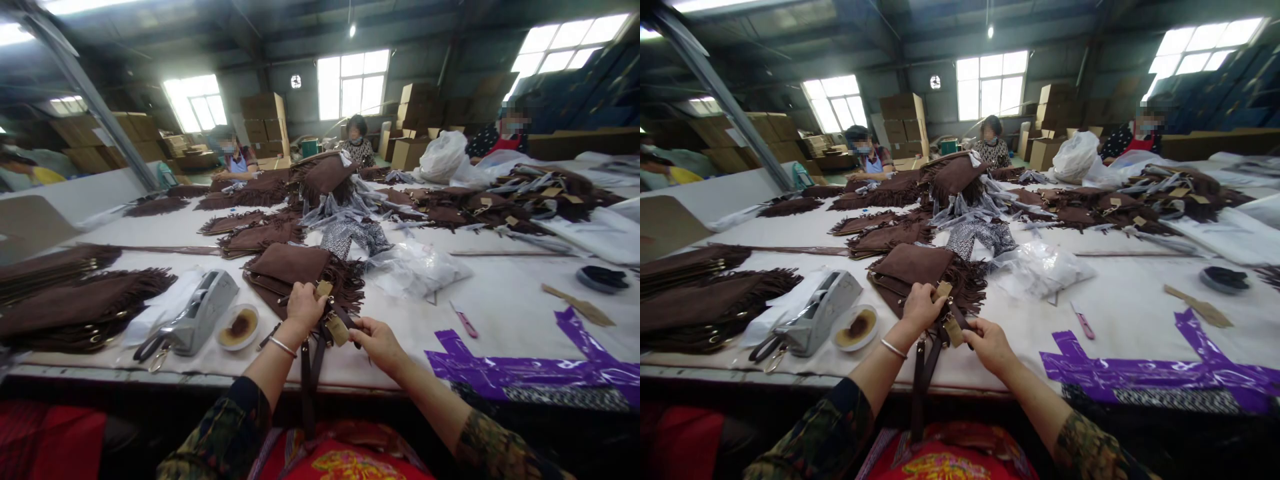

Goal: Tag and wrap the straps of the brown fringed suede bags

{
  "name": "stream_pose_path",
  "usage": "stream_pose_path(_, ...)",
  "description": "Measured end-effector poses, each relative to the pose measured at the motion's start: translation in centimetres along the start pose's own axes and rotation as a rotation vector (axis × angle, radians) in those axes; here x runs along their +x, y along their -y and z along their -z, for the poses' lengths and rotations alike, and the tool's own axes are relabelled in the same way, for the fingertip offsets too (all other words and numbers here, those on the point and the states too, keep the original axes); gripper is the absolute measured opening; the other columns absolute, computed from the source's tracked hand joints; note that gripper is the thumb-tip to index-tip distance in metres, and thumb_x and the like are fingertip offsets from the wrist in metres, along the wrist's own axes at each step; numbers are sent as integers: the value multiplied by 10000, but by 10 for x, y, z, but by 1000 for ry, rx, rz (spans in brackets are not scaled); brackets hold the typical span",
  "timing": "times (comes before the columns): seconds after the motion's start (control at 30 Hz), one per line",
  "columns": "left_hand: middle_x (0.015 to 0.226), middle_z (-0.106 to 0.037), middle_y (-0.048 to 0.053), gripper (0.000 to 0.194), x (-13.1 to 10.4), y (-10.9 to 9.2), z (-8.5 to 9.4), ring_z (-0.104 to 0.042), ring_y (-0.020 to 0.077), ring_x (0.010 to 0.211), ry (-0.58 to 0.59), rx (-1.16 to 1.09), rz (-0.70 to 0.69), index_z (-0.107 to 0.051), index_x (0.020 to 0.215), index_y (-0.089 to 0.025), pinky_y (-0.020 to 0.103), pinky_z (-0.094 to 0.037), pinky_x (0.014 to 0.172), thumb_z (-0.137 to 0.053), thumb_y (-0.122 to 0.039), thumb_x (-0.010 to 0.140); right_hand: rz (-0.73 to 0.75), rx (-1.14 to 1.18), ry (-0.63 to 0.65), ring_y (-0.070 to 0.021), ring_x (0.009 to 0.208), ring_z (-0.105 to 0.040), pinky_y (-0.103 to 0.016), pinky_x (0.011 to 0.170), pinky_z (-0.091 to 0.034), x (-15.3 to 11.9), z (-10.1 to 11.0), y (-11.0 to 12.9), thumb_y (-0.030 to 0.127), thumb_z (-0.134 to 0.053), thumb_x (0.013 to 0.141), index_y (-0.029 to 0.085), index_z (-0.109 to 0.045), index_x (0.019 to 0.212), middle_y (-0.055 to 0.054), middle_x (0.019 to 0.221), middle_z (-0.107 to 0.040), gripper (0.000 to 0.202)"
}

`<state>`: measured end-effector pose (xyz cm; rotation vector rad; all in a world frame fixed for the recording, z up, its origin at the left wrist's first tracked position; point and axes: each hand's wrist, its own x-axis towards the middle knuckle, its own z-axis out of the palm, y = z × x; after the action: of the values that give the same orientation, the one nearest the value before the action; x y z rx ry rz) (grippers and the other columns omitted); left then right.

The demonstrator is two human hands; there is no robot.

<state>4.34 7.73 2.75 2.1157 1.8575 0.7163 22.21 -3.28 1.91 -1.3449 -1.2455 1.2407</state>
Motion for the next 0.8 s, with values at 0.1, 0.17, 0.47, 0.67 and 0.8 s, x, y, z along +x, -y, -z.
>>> stream_pose_path(0.1, 896, -617, 127, 193, 14, -9, 14, -623, 269, 905, 166, -265, 168, -633, 744, -149, 384, -492, 846, -730, -316, 727, -1, -14, 1, -126, 604, -523, -253, 579, -392, -7, 1, -9, 320, -632, 739, 152, -713, 877, 3, 681, -653, 233)
stream_pose_path(0.17, 850, -642, 121, 192, 20, -19, 26, -641, 242, 840, 294, -541, 292, -623, 762, -145, 361, -518, 769, -688, -325, 776, -39, -14, 7, -122, 578, -506, -252, 562, -381, -11, 1, -14, 315, -629, 734, 149, -711, 901, 13, 650, -633, 250)
stream_pose_path(0.47, 757, -650, 60, 236, -40, -44, 23, -623, 147, 698, 168, -938, 417, -591, 758, -149, 213, -464, 579, -705, -352, 800, -12, 10, -28, -123, 570, -522, -255, 551, -391, -26, -9, -6, 363, -599, 776, 147, -706, 865, -22, 709, -679, 257)
stream_pose_path(0.67, 631, -540, 16, 272, -75, -33, 4, -544, 102, 522, 539, -1456, 766, -522, 768, -147, 218, -468, 527, -433, -310, 967, 80, -163, 67, -159, 648, -584, -283, 638, -446, -41, -29, 9, 333, -569, 814, 163, -688, 797, -43, 735, -691, 209)
stream_pose_path(0.8, 551, -417, -56, 174, -77, -24, 10, -386, 45, 411, 442, -1467, 744, -474, 754, -162, 152, -346, 436, -430, -121, 917, 326, -313, 149, -171, 708, -616, -299, 680, -489, -81, -13, 62, 379, -556, 883, 185, -697, 1001, -62, 880, -712, 267)
